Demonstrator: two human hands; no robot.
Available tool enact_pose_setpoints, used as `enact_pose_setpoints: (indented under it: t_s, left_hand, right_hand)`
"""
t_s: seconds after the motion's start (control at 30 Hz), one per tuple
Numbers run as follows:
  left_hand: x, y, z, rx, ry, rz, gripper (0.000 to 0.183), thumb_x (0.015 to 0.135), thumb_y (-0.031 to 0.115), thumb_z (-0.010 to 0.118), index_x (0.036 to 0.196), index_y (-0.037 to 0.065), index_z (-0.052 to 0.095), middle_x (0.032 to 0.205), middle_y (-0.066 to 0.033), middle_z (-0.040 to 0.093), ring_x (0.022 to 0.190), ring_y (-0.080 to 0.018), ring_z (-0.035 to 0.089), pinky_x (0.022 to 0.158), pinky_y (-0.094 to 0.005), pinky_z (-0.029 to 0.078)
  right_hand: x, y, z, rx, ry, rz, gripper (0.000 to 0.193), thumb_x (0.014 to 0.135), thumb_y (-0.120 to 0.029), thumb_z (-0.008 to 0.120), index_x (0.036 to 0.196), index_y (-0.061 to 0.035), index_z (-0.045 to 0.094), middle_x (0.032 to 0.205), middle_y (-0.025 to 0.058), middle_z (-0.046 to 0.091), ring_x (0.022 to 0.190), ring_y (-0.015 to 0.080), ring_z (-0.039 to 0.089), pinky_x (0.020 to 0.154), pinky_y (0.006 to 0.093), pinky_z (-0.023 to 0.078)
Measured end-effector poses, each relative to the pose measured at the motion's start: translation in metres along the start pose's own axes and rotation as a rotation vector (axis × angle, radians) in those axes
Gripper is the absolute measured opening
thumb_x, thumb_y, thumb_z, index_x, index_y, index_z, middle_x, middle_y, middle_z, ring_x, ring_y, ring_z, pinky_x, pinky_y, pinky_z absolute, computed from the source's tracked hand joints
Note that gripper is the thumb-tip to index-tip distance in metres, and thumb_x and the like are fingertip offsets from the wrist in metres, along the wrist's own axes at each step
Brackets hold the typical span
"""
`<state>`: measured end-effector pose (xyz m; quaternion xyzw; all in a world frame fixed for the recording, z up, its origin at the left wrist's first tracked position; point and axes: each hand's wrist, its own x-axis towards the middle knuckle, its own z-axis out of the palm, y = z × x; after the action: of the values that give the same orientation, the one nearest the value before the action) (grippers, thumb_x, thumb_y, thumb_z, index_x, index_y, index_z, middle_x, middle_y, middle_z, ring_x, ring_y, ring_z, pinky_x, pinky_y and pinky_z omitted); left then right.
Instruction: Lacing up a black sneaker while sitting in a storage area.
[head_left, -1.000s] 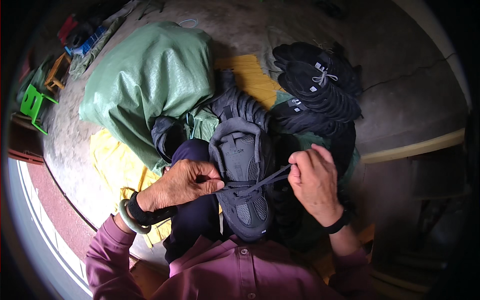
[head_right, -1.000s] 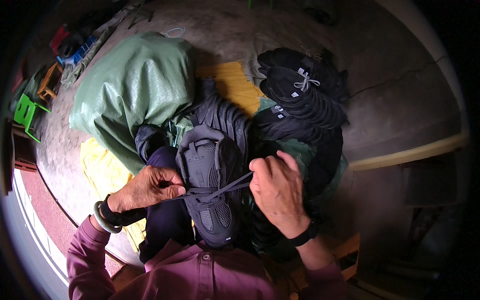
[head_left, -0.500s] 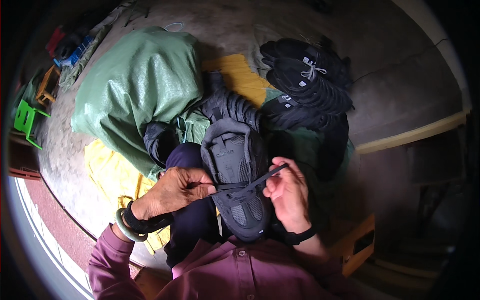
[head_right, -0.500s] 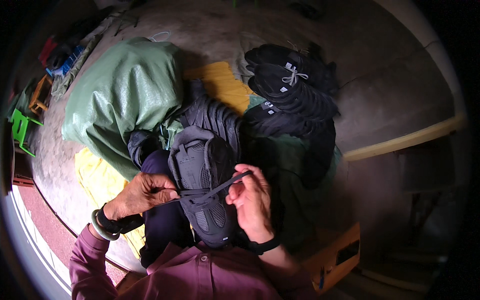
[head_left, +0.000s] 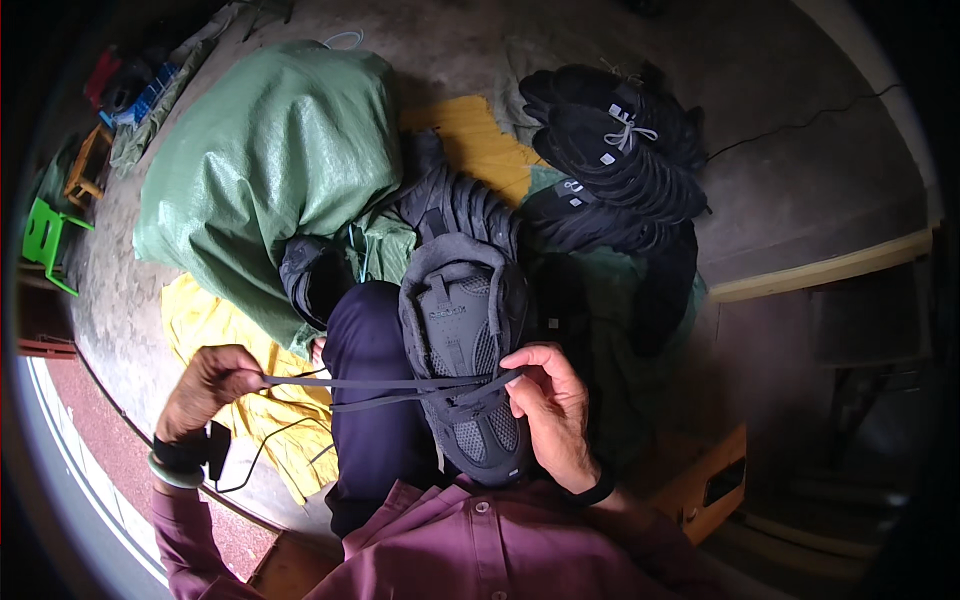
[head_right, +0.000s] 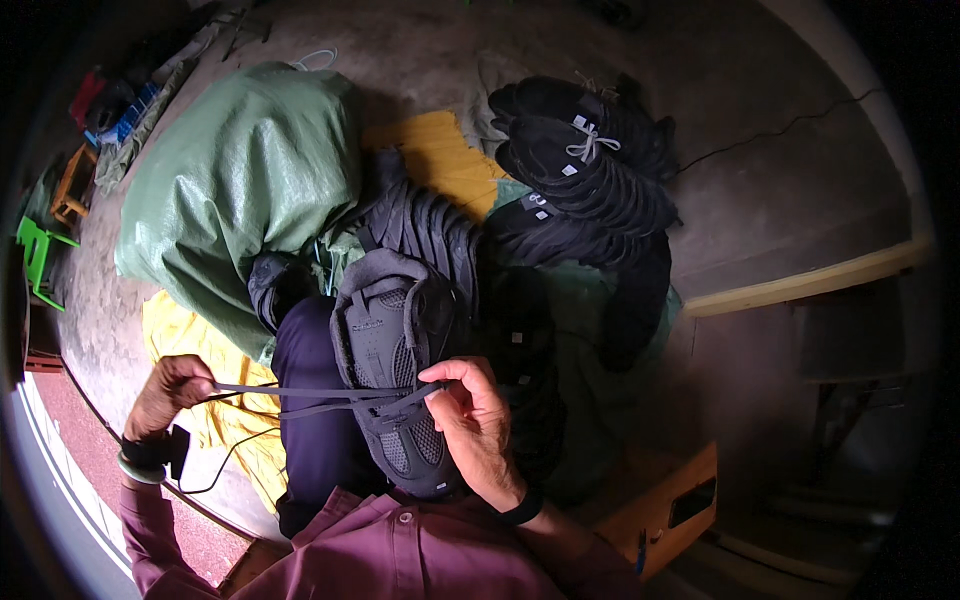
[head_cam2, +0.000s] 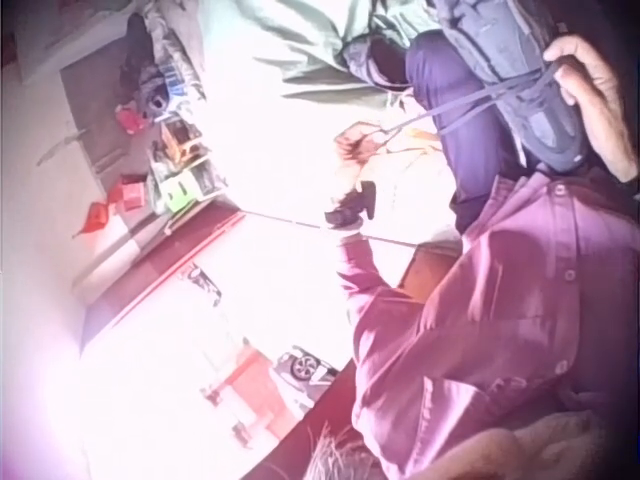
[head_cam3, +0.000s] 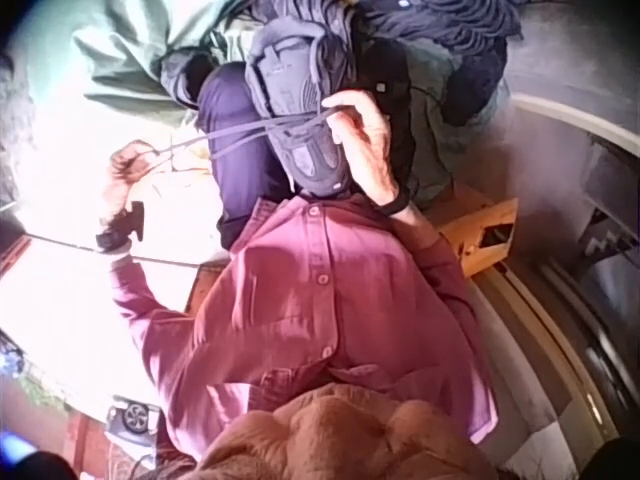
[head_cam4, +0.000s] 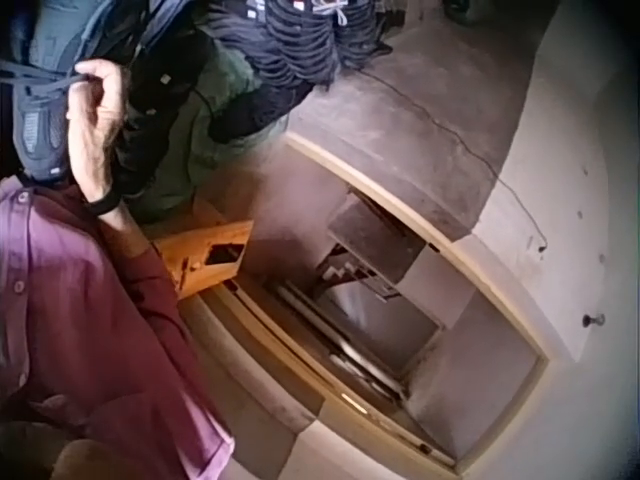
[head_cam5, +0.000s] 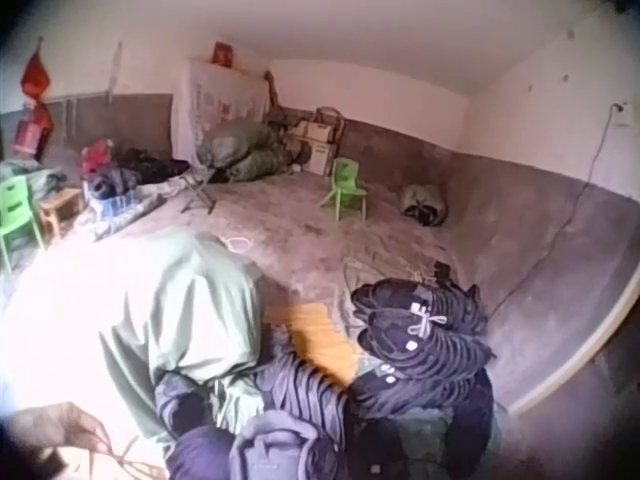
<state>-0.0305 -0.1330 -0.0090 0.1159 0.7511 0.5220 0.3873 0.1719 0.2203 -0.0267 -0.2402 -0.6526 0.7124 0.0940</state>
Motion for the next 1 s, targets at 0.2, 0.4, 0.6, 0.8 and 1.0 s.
enact_pose_setpoints:
  t_s: [0.2,0.4,0.6,0.8,1.0]
  left_hand:
    - [-0.014,-0.058,-0.069,-0.328,0.070,0.183,0.029,0.096,0.031,0.076,0.086,0.008,0.060,0.067,0.0044,0.055,0.053,-0.0057,0.039,0.051,-0.0235,0.031]
    - [0.025,-0.019,-0.021,-0.347,0.129,0.152,0.027,0.105,0.030,0.065,0.087,0.010,0.059,0.066,0.0076,0.046,0.060,-0.0058,0.039,0.061,-0.0237,0.034]
    - [0.037,0.015,0.006,-0.584,0.214,0.355,0.031,0.109,0.035,0.056,0.086,0.014,0.054,0.062,0.0064,0.040,0.066,-0.0116,0.045,0.077,-0.0300,0.042]
    - [0.027,0.038,0.008,-0.704,0.164,0.497,0.026,0.110,0.035,0.052,0.093,0.015,0.053,0.061,0.0085,0.033,0.068,-0.0095,0.039,0.078,-0.0274,0.040]
    - [0.037,0.019,-0.007,0.278,0.476,0.169,0.033,0.102,0.033,0.069,0.110,0.001,0.067,0.092,-0.0052,0.068,0.085,-0.0224,0.064,0.087,-0.0334,0.051]
  right_hand:
    - [0.004,0.001,-0.003,-0.126,-0.053,-0.118,0.024,0.090,0.010,0.061,0.106,-0.0063,0.069,0.107,-0.0005,0.051,0.068,0.0023,0.049,0.064,0.0205,0.045]
    - [0.004,0.001,-0.006,-0.098,-0.059,-0.135,0.023,0.092,0.009,0.063,0.107,-0.0066,0.070,0.108,0.0008,0.051,0.069,0.0028,0.051,0.062,0.0209,0.046]
    - [0.012,-0.017,-0.006,-0.312,-0.113,-0.287,0.020,0.091,0.005,0.071,0.107,-0.0068,0.072,0.104,0.0032,0.054,0.070,0.0066,0.054,0.061,0.0242,0.047]
    - [0.022,-0.018,-0.009,-0.481,-0.176,-0.388,0.022,0.088,0.005,0.073,0.105,-0.0074,0.072,0.098,0.0050,0.055,0.069,0.0106,0.055,0.060,0.0267,0.046]
    - [0.024,-0.017,-0.008,-0.508,-0.171,-0.387,0.016,0.092,0.007,0.070,0.103,-0.0042,0.072,0.103,0.0020,0.054,0.069,0.0032,0.061,0.052,0.0192,0.054]
